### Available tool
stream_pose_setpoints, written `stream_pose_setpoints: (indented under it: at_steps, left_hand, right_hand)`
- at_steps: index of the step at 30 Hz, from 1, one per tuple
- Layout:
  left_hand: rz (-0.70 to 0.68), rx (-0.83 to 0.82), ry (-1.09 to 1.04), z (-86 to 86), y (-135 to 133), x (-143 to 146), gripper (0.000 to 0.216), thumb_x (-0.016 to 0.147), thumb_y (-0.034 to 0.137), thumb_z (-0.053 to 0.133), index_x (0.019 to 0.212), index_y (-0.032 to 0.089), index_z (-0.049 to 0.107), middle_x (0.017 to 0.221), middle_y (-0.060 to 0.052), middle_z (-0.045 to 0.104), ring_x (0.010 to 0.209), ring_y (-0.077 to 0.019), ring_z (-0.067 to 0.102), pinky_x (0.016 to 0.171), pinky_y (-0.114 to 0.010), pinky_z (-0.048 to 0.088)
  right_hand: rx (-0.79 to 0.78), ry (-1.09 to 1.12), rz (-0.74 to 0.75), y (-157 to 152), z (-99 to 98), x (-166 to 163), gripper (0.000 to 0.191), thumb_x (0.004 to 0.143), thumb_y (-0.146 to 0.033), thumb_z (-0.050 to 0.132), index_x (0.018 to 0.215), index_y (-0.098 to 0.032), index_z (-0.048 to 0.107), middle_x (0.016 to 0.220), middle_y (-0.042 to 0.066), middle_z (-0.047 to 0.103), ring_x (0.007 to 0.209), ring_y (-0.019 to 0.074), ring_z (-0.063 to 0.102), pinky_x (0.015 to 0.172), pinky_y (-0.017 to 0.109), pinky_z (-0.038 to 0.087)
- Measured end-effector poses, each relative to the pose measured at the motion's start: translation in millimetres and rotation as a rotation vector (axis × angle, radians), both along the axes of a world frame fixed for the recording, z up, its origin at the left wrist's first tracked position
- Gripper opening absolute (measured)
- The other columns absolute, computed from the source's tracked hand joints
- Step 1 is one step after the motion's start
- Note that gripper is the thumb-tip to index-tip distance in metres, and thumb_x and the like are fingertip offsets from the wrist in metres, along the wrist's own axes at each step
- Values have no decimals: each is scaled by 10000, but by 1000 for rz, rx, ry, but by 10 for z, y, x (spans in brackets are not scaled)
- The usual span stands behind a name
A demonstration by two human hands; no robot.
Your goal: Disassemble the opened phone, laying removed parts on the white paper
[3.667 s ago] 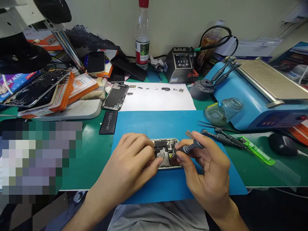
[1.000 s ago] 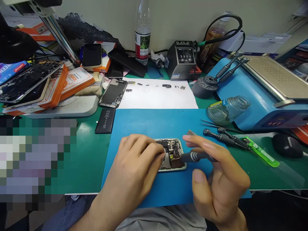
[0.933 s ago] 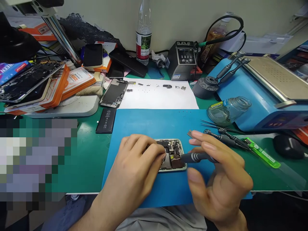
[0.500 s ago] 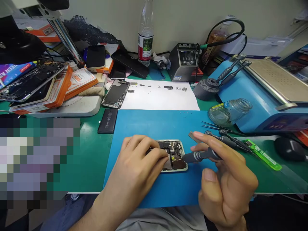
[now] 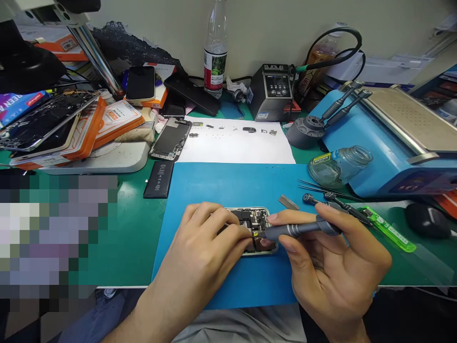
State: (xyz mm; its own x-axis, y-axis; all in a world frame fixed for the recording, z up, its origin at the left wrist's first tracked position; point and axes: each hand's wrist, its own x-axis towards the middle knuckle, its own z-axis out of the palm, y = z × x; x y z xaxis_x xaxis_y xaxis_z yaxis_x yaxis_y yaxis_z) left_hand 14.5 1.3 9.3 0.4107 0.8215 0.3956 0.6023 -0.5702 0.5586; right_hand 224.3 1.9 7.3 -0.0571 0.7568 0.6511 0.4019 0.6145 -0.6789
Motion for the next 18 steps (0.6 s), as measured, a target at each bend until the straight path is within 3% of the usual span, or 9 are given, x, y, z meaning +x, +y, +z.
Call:
stream_pose_setpoints:
  at_steps: [4,9,18]
  left_hand:
    - [-5,-8,24,5,-10,19,114,1136,177,619,1051,211,687,1049,7,747,1029,-210,616,946,-399,393]
    - [67,-46,-12,22,-40,15,90,1138,152,587,1084,223,604,1073,7,721,1015,-198,600,914,-386,380]
    - [77,-102,-36,47,-48,7,175,1138,77,488,1120,240,550,1090,11,683,1022,-196,574,902,-395,362]
  right_hand:
    - [8,14,-83,10,4,-12,578,958,-62,764,1485,-264,636,1004,44,830,827,233,830,677,352,743]
    - [27,-50,-82,13,-42,-14,615,942,-33,766,1504,-231,615,1031,45,796,886,203,830,770,319,742]
    - [1,-156,-100,-11,-80,23,603,973,-62,759,1514,-268,592,1095,79,814,1057,268,841,676,330,739]
